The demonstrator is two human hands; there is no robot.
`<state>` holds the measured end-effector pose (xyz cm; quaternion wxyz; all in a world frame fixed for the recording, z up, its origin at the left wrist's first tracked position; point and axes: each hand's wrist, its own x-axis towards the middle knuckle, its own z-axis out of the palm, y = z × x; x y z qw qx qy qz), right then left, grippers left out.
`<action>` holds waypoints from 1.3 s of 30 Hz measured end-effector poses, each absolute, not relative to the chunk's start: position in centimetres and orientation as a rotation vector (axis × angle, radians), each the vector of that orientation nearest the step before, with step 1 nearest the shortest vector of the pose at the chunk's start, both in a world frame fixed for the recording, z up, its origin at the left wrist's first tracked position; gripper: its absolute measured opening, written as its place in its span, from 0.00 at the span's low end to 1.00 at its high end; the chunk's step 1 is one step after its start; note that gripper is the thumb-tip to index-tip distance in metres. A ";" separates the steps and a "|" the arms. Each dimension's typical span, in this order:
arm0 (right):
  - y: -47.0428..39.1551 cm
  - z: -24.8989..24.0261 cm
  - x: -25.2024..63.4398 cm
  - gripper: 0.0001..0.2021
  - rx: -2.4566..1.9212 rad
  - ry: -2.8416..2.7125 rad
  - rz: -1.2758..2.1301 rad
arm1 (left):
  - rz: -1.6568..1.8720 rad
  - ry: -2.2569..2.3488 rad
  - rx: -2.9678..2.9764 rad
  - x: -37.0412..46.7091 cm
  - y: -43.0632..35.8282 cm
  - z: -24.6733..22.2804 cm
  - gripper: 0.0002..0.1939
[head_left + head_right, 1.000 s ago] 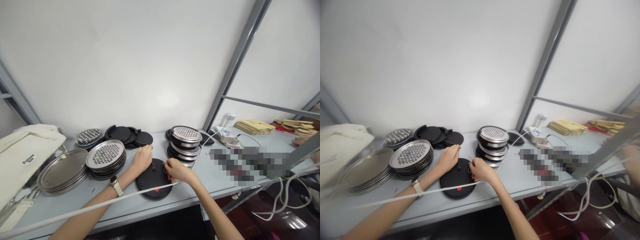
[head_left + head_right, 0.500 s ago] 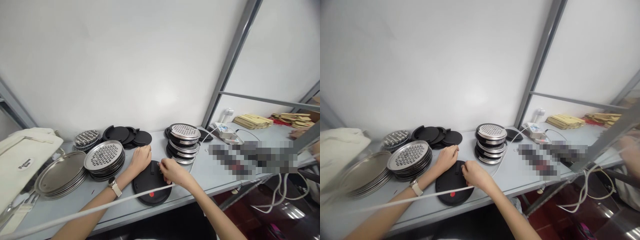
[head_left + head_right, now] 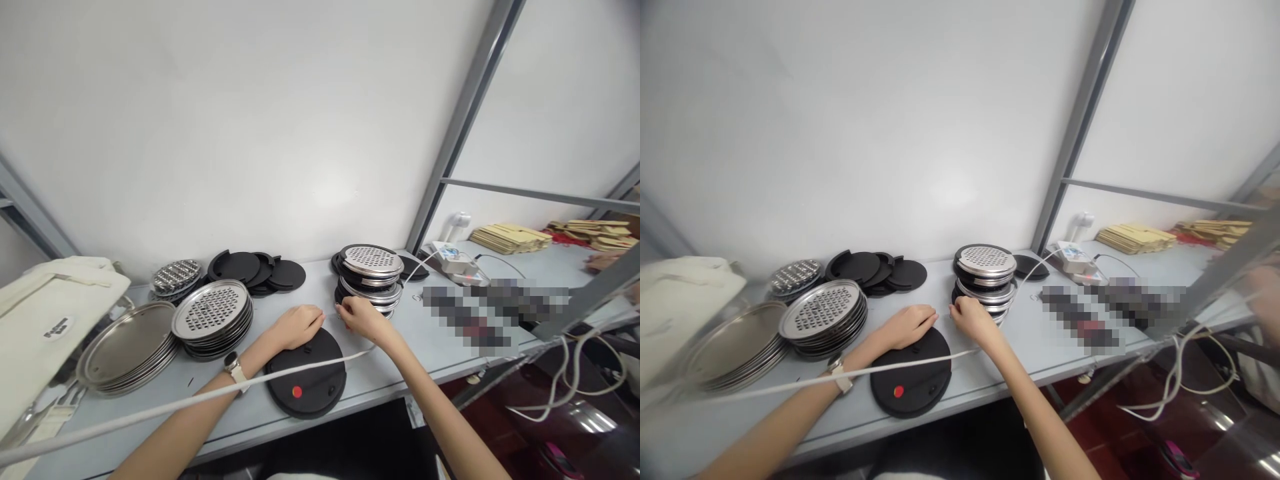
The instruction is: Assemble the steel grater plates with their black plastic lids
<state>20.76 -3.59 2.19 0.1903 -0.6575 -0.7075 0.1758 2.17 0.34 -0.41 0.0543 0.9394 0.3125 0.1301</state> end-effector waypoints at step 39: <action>-2.4 -1.0 18.6 0.18 -1.380 -2.173 0.596 | 0.714 1.028 2.659 -1.3 -3.5 -1.7 0.14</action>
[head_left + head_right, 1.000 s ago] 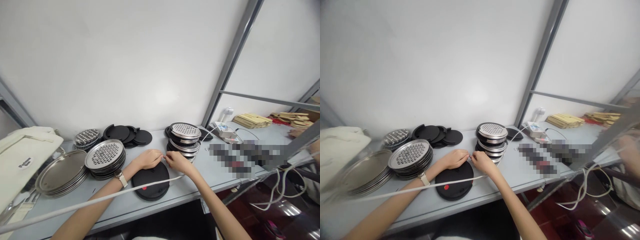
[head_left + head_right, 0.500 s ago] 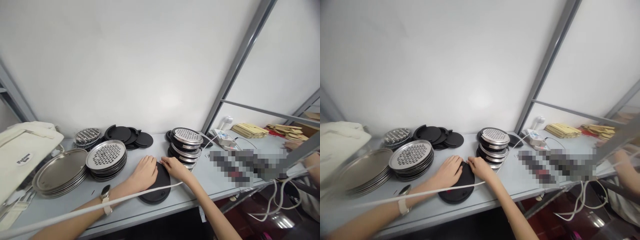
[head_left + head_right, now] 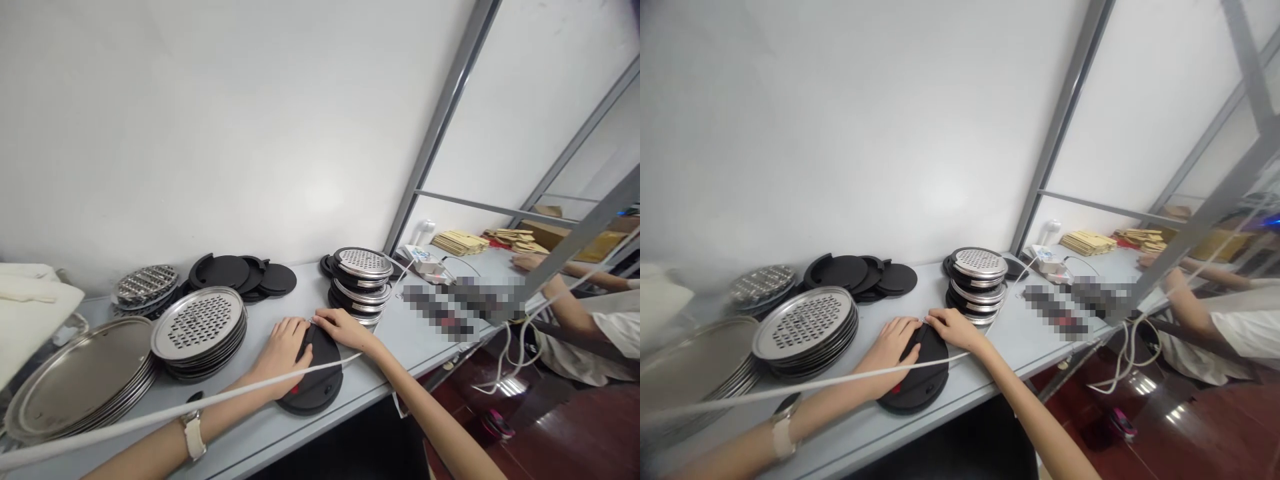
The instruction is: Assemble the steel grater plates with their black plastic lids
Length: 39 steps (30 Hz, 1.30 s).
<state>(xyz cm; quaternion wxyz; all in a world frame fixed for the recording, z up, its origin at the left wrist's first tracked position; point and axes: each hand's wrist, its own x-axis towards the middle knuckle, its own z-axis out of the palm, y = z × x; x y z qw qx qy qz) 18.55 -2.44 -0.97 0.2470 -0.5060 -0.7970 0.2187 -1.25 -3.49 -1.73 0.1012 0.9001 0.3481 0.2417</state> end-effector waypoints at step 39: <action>-2.8 -1.8 17.6 0.16 -1.423 -2.157 0.406 | 0.625 1.017 2.721 -1.3 -3.5 -1.7 0.18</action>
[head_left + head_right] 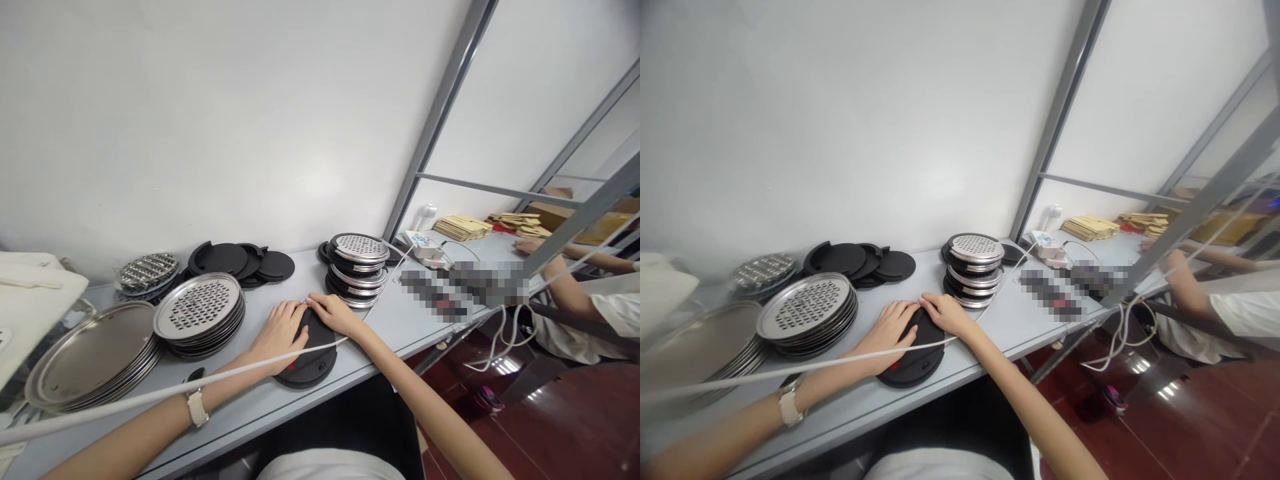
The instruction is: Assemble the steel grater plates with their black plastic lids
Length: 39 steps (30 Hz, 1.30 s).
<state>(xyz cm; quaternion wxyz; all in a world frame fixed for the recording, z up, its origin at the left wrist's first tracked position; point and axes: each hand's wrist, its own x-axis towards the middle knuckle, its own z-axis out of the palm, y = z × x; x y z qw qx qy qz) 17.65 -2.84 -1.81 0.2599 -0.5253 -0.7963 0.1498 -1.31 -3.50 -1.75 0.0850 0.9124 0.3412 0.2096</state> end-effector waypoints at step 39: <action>-3.2 -2.5 18.1 0.12 -1.236 -2.083 0.485 | 0.615 1.002 2.686 -1.5 -3.7 -1.2 0.19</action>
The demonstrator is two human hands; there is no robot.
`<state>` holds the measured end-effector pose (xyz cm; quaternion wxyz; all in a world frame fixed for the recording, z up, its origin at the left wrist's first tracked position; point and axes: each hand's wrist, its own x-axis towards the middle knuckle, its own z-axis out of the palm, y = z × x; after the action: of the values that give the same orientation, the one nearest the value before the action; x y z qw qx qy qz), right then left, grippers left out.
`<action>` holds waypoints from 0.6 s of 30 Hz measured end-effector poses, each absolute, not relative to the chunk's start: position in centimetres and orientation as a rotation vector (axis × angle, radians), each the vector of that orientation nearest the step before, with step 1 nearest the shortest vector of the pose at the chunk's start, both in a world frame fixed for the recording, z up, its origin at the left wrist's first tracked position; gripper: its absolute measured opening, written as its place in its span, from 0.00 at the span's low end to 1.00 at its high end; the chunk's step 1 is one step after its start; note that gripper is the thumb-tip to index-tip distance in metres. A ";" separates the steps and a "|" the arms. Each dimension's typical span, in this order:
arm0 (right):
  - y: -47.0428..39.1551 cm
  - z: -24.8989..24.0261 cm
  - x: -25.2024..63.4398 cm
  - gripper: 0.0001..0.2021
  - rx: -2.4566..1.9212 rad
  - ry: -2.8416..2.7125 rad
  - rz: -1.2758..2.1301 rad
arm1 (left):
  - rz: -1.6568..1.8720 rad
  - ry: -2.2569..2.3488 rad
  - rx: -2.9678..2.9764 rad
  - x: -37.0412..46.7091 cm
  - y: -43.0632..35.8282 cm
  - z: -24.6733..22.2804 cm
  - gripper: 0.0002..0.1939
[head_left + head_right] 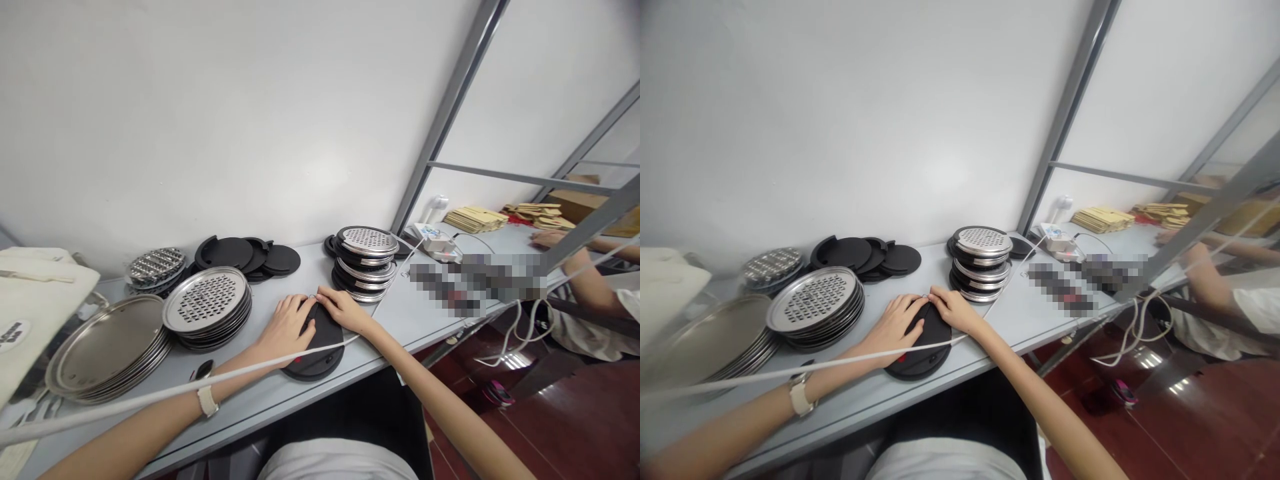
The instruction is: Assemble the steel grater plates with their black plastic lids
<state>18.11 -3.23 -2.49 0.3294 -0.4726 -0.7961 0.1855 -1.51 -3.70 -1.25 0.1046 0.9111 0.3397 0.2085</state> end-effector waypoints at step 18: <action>-3.3 -2.5 17.5 0.12 -1.289 -1.920 0.493 | 0.655 1.003 2.627 -1.4 -3.7 -1.4 0.18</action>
<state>17.54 -3.34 -2.55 0.3788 -0.5046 -0.7514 0.1931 -1.36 -3.71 -1.43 0.1268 0.9025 0.3447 0.2251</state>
